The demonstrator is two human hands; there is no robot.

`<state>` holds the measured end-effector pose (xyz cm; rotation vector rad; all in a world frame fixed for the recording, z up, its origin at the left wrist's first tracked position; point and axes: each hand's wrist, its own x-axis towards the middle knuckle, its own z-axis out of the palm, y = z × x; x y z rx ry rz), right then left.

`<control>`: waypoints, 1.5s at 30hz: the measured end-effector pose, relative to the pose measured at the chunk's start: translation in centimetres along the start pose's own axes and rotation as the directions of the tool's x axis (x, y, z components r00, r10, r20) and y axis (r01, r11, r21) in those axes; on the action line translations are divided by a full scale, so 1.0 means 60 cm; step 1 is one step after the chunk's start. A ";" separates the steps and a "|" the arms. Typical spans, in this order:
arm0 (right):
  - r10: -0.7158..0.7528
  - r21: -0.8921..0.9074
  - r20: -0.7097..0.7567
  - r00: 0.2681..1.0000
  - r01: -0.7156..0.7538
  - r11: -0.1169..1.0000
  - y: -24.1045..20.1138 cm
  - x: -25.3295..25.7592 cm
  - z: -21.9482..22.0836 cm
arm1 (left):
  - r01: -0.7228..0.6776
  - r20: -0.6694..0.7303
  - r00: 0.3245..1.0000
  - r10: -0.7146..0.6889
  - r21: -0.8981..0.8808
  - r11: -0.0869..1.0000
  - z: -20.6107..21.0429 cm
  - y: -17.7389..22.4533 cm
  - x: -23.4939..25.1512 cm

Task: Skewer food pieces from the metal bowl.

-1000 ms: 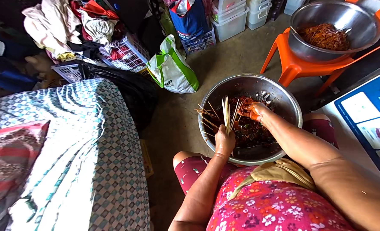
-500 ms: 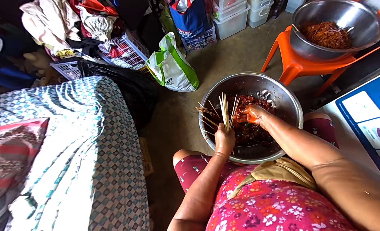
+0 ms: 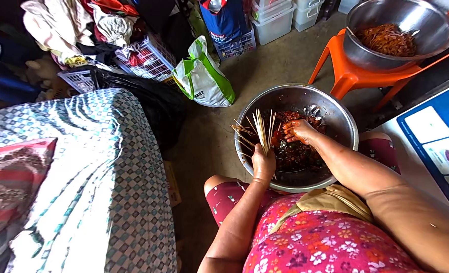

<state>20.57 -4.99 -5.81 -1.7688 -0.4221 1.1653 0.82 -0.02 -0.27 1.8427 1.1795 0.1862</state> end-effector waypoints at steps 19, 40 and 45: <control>-0.055 -0.837 0.091 0.994 0.106 0.537 0.017 0.016 0.010 | -0.015 -0.008 1.000 0.015 0.010 1.000 0.001 0.000 0.000; 0.111 0.641 -0.049 0.993 -0.054 0.766 -0.026 0.006 -0.009 | -0.018 0.096 0.995 0.010 0.081 0.997 -0.001 0.008 -0.003; 0.065 0.616 -0.060 0.996 -0.014 0.788 -0.020 0.009 -0.012 | -0.025 0.084 0.996 0.018 0.081 0.996 0.000 0.006 -0.003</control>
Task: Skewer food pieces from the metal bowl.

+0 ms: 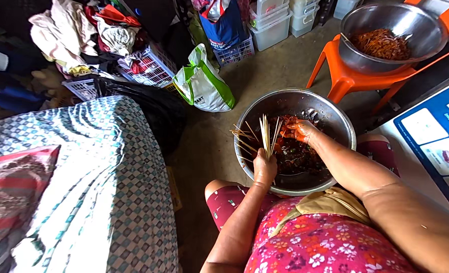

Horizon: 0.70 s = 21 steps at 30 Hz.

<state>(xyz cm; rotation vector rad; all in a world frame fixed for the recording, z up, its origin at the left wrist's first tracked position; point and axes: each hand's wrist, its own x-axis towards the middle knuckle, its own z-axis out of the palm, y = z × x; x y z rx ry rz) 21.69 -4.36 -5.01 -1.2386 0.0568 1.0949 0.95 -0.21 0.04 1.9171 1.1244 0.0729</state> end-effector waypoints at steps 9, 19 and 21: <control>0.023 -0.064 0.041 0.999 -0.020 0.998 -0.009 -0.010 -0.001 | -0.026 0.008 1.000 0.026 0.005 1.000 0.000 -0.003 0.000; 0.064 -0.176 0.101 0.993 -0.045 0.983 -0.003 -0.021 0.000 | -0.023 -0.012 1.000 0.023 -0.024 0.999 0.000 -0.003 -0.001; 0.092 -0.195 0.124 0.988 -0.067 0.979 -0.002 -0.027 0.002 | -0.028 -0.018 0.999 0.027 -0.029 0.999 0.000 -0.003 -0.003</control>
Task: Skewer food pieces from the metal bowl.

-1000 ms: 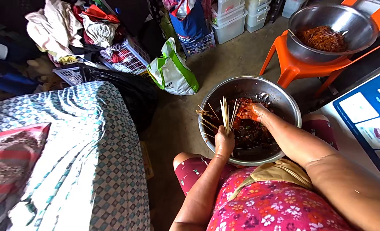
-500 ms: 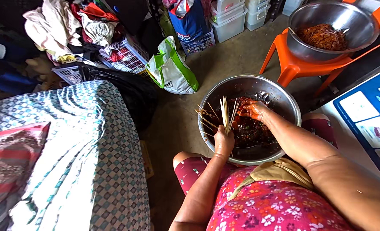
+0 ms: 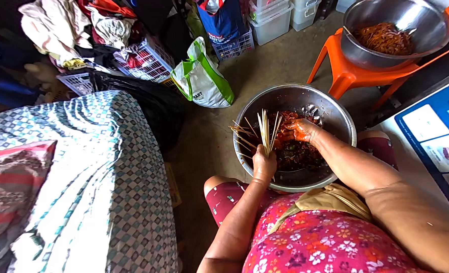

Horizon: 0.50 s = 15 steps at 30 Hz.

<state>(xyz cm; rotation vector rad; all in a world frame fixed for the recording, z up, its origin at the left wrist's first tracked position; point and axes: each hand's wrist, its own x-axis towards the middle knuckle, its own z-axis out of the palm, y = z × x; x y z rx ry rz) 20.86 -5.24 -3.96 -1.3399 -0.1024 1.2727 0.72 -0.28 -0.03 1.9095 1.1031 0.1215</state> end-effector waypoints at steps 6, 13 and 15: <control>0.032 -0.010 0.055 0.998 -0.031 0.999 0.009 -0.004 0.007 | 0.009 0.003 1.000 -0.009 0.007 1.000 0.001 0.001 -0.001; 0.057 -0.062 0.082 0.995 -0.052 0.997 0.016 0.006 0.002 | 0.011 -0.003 1.000 -0.011 0.012 1.000 0.005 -0.003 0.002; 0.086 -0.095 0.082 0.993 -0.078 0.992 0.016 0.009 0.000 | 0.015 -0.018 1.000 -0.015 0.000 1.000 0.005 -0.004 0.004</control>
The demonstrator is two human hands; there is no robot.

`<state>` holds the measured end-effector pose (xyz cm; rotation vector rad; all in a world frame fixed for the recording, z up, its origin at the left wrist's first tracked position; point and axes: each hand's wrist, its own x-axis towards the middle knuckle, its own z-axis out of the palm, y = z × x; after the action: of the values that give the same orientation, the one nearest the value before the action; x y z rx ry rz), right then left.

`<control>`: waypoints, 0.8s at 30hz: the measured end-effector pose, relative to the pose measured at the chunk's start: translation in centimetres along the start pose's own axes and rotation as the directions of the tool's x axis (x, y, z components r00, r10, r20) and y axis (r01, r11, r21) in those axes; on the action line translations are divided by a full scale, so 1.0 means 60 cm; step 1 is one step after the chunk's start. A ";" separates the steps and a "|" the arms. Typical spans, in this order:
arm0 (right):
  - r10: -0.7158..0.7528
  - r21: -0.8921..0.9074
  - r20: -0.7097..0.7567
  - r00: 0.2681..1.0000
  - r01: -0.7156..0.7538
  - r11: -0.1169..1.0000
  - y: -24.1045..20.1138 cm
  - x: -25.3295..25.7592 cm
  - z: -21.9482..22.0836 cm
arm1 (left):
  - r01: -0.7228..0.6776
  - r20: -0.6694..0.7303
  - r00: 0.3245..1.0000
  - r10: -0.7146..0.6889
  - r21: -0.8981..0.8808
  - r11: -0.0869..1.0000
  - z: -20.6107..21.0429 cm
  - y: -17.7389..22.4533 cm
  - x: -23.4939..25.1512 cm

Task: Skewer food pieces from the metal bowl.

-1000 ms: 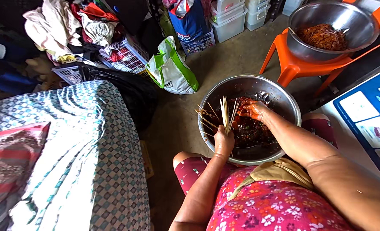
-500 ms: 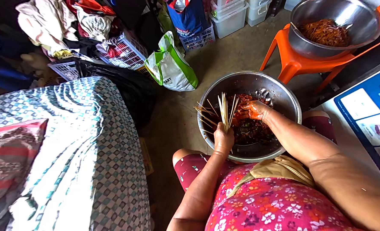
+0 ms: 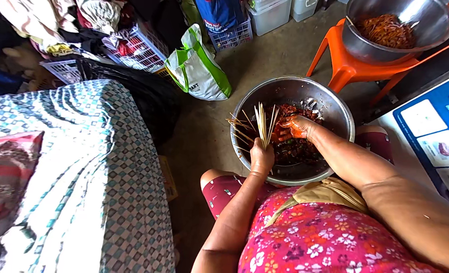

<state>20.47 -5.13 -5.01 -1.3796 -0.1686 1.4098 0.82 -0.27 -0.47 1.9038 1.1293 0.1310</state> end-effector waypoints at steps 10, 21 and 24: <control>-0.005 -0.994 0.008 1.000 0.009 0.110 0.058 0.028 0.003 | 0.026 -0.076 0.997 -0.028 -0.020 0.999 -0.002 -0.002 0.002; -0.122 -0.981 0.101 0.987 0.120 0.155 0.069 0.052 -0.001 | -0.015 -0.135 0.991 -0.003 -0.131 0.991 0.000 -0.014 0.005; -0.201 -0.979 0.028 0.979 0.068 0.190 0.043 0.050 -0.020 | -0.051 -0.184 0.983 0.019 -0.171 0.984 0.004 -0.019 0.008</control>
<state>20.77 -4.63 -9.10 -2.4073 -1.3269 0.9829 0.44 0.14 -1.59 1.7821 1.1637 0.4181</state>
